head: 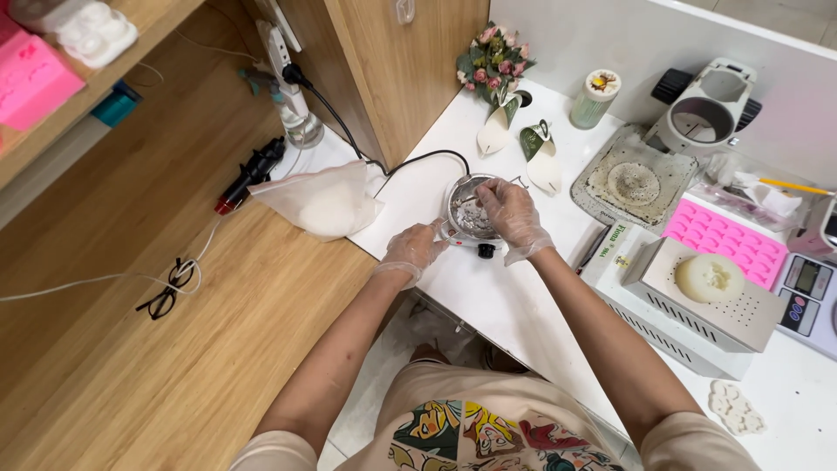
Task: Selecting candle molds and stirring wax in a melting pot.
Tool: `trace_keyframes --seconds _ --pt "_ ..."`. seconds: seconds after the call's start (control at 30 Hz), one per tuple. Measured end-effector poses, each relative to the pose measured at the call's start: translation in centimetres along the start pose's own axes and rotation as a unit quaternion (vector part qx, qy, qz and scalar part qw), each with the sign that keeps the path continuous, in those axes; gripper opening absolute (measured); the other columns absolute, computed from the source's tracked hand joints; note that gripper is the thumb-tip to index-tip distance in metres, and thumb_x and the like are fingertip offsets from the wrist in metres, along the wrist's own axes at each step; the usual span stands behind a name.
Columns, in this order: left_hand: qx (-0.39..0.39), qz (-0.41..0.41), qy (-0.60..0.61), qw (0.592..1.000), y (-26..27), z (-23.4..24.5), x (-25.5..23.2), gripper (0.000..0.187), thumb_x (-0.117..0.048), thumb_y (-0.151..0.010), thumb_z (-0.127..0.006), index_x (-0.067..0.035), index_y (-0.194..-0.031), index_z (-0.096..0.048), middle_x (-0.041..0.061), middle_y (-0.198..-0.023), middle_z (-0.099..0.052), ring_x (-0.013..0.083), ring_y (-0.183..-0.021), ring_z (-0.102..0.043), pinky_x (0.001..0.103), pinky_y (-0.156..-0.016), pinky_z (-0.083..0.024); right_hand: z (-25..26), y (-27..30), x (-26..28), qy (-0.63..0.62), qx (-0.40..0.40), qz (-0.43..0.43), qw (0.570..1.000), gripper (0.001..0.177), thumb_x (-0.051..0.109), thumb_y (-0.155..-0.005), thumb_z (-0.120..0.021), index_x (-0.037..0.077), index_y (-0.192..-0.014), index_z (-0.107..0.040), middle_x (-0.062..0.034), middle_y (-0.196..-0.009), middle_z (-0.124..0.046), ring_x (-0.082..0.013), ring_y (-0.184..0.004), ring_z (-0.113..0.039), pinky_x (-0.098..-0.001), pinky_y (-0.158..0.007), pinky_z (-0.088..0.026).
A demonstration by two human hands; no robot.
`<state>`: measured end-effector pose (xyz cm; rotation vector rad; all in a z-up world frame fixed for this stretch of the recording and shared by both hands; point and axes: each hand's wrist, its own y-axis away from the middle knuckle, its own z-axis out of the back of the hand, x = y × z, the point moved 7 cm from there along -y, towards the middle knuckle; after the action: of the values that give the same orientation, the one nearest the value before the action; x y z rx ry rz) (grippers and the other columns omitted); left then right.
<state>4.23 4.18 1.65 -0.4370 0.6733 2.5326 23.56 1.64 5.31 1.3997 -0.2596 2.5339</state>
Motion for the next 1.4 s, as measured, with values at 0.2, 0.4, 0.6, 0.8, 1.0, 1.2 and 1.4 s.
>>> trace_keyframes --seconds 0.2,0.4,0.6,0.8,1.0,1.2,1.4 --pt "-0.011 -0.013 -0.026 1.0 -0.9 -0.8 0.6 0.058 -0.038 -0.098 -0.059 -0.015 -0.15 -0.047 0.017 -0.118 -0.069 0.0341 -0.114 -0.065 0.046 -0.1 -0.05 -0.7 0.6 -0.5 0.035 0.004 -0.023 0.999 0.029 0.03 -0.1 -0.059 0.005 -0.105 -0.074 -0.0101 -0.09 -0.078 -0.0225 -0.086 -0.074 -0.0372 -0.085 -0.055" --pt "-0.005 0.001 -0.021 1.0 -0.7 -0.8 0.5 0.06 -0.04 -0.098 -0.059 -0.016 -0.152 -0.045 0.019 -0.12 -0.068 0.0362 -0.114 -0.065 0.046 -0.101 -0.05 -1.1 1.0 -2.3 0.145 0.022 -0.027 0.989 0.026 0.031 -0.098 -0.061 0.013 -0.109 -0.076 -0.0134 -0.096 -0.076 -0.0305 -0.09 -0.071 -0.0413 -0.089 -0.053" --pt "-0.004 0.003 -0.006 1.0 -0.5 -0.7 0.4 0.06 -0.038 -0.098 -0.06 -0.017 -0.152 -0.045 0.018 -0.12 -0.069 0.0348 -0.115 -0.065 0.046 -0.102 -0.049 2.2 1.1 -0.6 0.175 0.003 0.018 0.984 0.023 0.028 -0.097 -0.062 0.015 -0.11 -0.077 -0.0121 -0.096 -0.077 -0.0286 -0.087 -0.072 -0.0395 -0.089 -0.055" --pt "0.013 0.022 -0.015 1.0 -0.1 -0.3 -0.1 0.061 -0.038 -0.099 -0.056 -0.017 -0.154 -0.041 0.015 -0.123 -0.068 0.031 -0.117 -0.065 0.044 -0.104 -0.05 3.8 0.4 -1.8 0.21 -0.01 0.008 0.978 0.022 0.026 -0.098 -0.064 0.018 -0.112 -0.078 -0.0106 -0.096 -0.077 -0.0259 -0.087 -0.071 -0.0391 -0.087 -0.053" --pt "-0.004 -0.007 -0.015 1.0 -1.1 -1.0 0.5 0.061 -0.038 -0.1 -0.056 -0.015 -0.153 -0.041 0.015 -0.125 -0.067 0.0315 -0.119 -0.062 0.044 -0.104 -0.048 1.0 -1.8 -11.6 -0.076 -0.015 -0.086 0.993 0.026 0.02 -0.101 -0.059 0.006 -0.113 -0.077 -0.0079 -0.095 -0.077 -0.0179 -0.086 -0.069 -0.0326 -0.085 -0.055" --pt "-0.023 -0.028 -0.001 0.999 -1.0 -1.1 0.4 0.058 -0.039 -0.101 -0.055 -0.014 -0.151 -0.044 0.016 -0.129 -0.065 0.0338 -0.122 -0.06 0.045 -0.104 -0.047 2.2 1.7 -4.4 -0.04 0.037 -0.039 0.998 0.023 0.02 -0.099 -0.061 0.01 -0.11 -0.078 -0.0043 -0.094 -0.077 -0.0109 -0.083 -0.067 -0.0312 -0.083 -0.054" --pt "-0.026 -0.024 0.0 0.999 -1.8 -2.1 1.2 0.06 -0.041 -0.101 -0.054 -0.014 -0.153 -0.04 0.015 -0.134 -0.061 0.0333 -0.128 -0.056 0.045 -0.107 -0.044 4.3 2.4 -2.4 0.213 0.035 -0.041 0.976 0.022 0.028 -0.1 -0.063 0.018 -0.111 -0.079 -0.007 -0.091 -0.078 -0.0227 -0.082 -0.07 -0.0372 -0.086 -0.054"
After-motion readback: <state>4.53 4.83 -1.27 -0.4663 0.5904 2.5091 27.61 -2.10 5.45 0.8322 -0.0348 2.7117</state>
